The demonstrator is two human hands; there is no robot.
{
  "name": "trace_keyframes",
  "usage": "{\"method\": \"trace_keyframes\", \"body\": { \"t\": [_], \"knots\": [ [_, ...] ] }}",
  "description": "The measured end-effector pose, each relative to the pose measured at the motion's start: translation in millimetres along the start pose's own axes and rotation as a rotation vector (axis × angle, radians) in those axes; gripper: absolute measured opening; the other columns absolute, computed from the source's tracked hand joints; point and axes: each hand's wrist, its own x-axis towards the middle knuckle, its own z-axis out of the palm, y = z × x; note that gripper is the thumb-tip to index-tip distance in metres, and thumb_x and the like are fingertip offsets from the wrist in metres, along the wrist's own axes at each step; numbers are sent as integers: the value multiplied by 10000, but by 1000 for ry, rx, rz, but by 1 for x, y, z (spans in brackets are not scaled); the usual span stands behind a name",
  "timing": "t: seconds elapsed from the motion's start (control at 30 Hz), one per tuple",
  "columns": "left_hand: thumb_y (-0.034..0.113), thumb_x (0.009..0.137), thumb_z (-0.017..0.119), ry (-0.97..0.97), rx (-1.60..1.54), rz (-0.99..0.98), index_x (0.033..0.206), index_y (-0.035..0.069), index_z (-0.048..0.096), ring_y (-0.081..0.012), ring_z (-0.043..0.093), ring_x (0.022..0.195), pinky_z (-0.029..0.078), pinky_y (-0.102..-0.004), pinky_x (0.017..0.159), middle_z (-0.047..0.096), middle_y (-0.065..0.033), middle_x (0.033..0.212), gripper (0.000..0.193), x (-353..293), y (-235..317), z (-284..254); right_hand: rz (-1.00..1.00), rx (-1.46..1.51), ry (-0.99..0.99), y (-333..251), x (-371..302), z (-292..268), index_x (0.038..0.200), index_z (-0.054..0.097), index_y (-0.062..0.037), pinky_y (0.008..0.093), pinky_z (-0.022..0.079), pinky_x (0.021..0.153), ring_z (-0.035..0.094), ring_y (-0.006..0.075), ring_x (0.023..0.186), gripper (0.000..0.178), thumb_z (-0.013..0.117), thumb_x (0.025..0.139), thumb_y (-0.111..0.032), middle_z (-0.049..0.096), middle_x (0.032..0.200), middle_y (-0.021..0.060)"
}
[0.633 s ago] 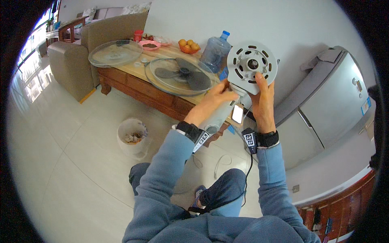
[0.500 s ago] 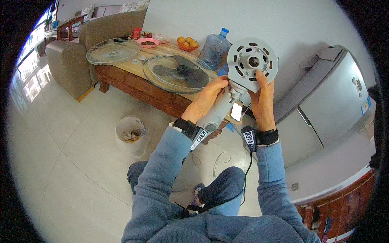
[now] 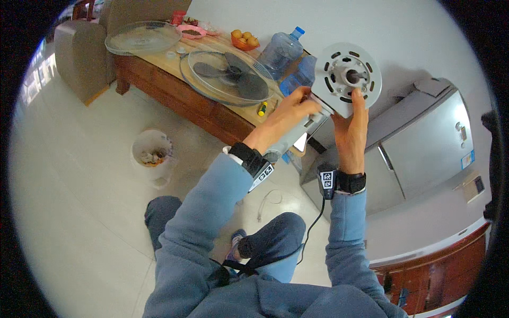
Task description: The person assembles a standing fan by attaching the motor housing to the stand and repeatedly rotating the neck joint to test its movement. The person then stands and walks to a nearby table to pick up a phone.
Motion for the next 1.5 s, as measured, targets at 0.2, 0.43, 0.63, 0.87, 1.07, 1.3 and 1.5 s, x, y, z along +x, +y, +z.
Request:
{"method": "trace_keyframes", "body": {
  "t": [0.2,0.43,0.63,0.87,1.07,1.3,1.5],
  "knots": [
    [345,742,758,173,497,267,1238,-44,446,-315,613,1037,487,-384,843,611,-215,1104,703,-7,-7,11,14,-87,-93,2,-3,2,1335,419,-79,420,492,908,569,255,1113,515,542,941,-387,547,1255,100],
    [344,778,725,272,685,371,1240,-3,448,-378,605,936,503,-431,742,609,-215,1020,641,-8,-12,19,40,-44,10,4,-3,11,1343,414,-102,440,469,938,535,266,1143,562,536,925,-457,525,1274,102],
    [351,766,734,253,667,440,1235,-39,446,-367,609,863,496,-423,689,607,-212,954,674,-7,-19,16,-91,-89,90,4,-6,16,1349,417,-116,444,447,970,503,240,1175,575,588,904,-439,508,1282,66],
    [354,758,738,250,657,466,1234,-71,446,-357,606,821,488,-422,677,606,-207,922,701,-7,-18,16,-98,-144,194,4,-7,17,1352,404,-131,443,448,976,474,253,1201,587,560,908,-481,480,1304,66],
    [313,750,748,240,616,496,1248,-50,438,-350,608,820,486,-418,678,605,-194,910,690,-8,-19,14,-131,-162,227,3,-11,24,1354,404,-132,432,442,985,469,243,1204,594,564,905,-488,476,1306,67],
    [315,738,748,289,608,590,1206,-10,466,-330,606,812,485,-425,642,591,-154,865,635,-7,-25,13,-140,-183,248,1,-18,33,1368,397,-128,407,442,965,481,221,1193,606,559,910,-490,486,1295,53],
    [354,717,761,257,603,566,1166,3,488,-336,638,785,506,-410,631,635,-164,877,632,-6,-17,13,-158,-181,262,2,-18,29,1388,374,-133,399,441,970,479,211,1197,600,534,928,-482,472,1312,60]
  ]
}}
